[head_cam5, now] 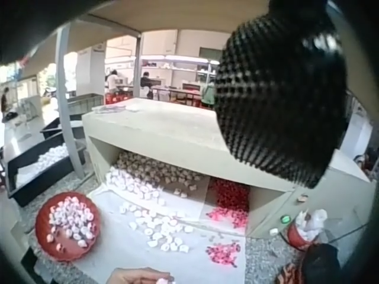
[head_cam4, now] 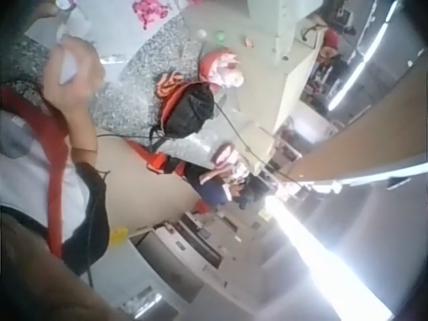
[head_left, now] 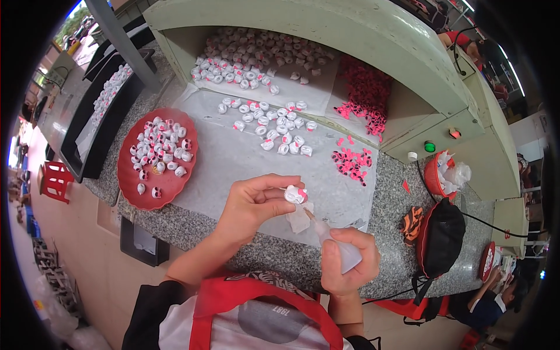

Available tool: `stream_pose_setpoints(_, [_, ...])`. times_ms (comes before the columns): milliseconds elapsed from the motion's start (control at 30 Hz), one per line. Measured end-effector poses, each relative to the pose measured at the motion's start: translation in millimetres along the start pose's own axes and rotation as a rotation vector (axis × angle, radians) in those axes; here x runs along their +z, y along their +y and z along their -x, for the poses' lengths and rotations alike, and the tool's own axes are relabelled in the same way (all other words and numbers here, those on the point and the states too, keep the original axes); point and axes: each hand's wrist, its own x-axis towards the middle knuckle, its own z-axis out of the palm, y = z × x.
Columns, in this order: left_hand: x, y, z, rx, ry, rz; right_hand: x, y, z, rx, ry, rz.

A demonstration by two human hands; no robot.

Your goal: Assembling small toys by gluing bows onto toy heads at a factory workbench.

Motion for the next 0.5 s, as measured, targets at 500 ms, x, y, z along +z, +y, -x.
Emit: stream_pose_setpoints(500, [0.3,-0.6,-0.3,-0.084,0.000,0.100,-9.5,0.6,-1.5,-0.051,-0.023,0.028])
